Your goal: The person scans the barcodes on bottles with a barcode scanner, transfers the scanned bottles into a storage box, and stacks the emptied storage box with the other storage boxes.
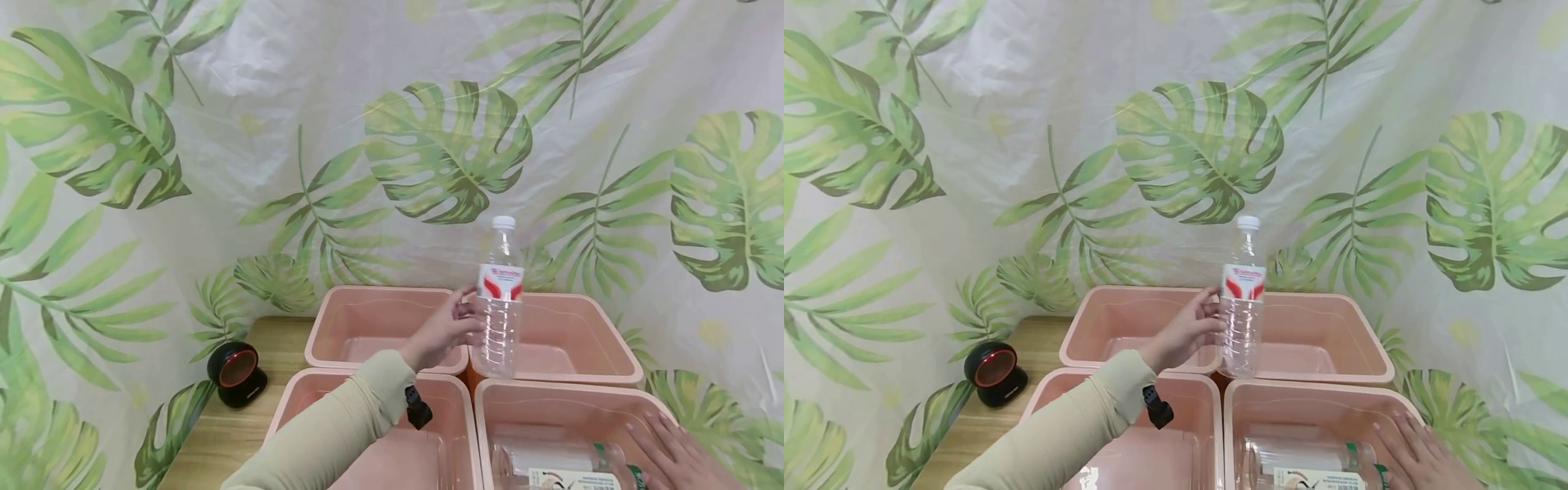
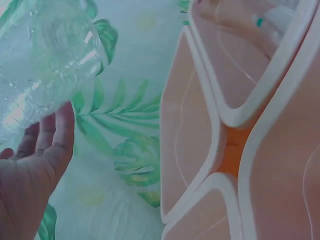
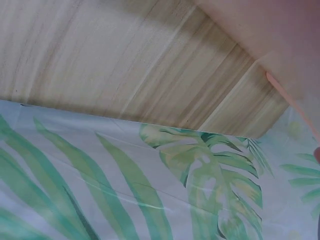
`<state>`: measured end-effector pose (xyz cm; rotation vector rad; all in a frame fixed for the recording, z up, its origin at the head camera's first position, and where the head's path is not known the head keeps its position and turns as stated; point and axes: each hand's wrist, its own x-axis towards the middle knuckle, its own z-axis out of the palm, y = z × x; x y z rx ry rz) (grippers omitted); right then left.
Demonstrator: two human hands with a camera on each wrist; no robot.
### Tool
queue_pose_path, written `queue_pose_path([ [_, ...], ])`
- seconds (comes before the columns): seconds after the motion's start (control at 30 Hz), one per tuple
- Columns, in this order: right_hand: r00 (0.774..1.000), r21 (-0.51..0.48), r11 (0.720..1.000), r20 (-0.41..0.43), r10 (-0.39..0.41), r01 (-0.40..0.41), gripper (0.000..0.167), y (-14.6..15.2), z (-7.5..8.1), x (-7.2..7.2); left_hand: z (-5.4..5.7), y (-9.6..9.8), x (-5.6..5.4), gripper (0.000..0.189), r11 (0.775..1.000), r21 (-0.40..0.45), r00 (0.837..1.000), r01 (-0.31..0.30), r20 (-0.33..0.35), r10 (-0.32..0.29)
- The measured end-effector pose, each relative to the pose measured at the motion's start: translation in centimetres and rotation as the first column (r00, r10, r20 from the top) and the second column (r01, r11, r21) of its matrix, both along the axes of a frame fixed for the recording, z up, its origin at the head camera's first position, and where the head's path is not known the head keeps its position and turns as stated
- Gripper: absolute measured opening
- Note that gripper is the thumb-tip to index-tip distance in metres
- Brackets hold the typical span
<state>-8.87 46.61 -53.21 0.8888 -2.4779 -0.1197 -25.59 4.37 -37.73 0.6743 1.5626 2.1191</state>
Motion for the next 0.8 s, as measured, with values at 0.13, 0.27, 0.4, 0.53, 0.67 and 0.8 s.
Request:
queue_pose_path([
  [0.13, 1.000, -0.006, 1.000, 0.014, -0.025, 0.025, 0.081, -0.1, 0.1, 0.1, 0.2, -1.5, -0.1, 0.062, 0.994, 0.087, 0.997, -0.067, 0.029, 0.065],
  [0.27, 0.999, -0.003, 0.999, 0.015, -0.047, 0.047, 0.086, -0.2, 0.1, 0.3, -0.6, -2.7, -0.3, 0.047, 0.975, 0.188, 0.990, -0.115, 0.097, 0.098],
  [0.4, 0.998, 0.001, 0.998, 0.025, -0.066, 0.066, 0.086, -0.2, 0.2, 0.4, -1.1, -4.5, -0.6, 0.052, 0.951, 0.300, 0.981, -0.079, 0.195, 0.020],
  [0.53, 0.995, 0.016, 0.996, 0.045, -0.094, 0.093, 0.096, -0.2, 0.3, 0.5, -0.7, -6.0, -1.0, 0.064, 0.952, 0.294, 0.981, -0.086, 0.190, 0.030],
  [0.67, 0.997, 0.042, 0.997, 0.039, -0.065, 0.064, 0.095, -0.1, 0.3, 0.3, 0.0, -7.5, -1.6, 0.051, 0.957, 0.224, 0.978, -0.185, 0.135, 0.157],
  [0.8, 0.997, 0.038, 0.997, 0.034, -0.073, 0.072, 0.097, 0.0, 0.0, 0.3, 0.1, -9.9, -2.1, 0.041, 0.942, 0.128, 0.949, -0.312, 0.095, 0.301],
])
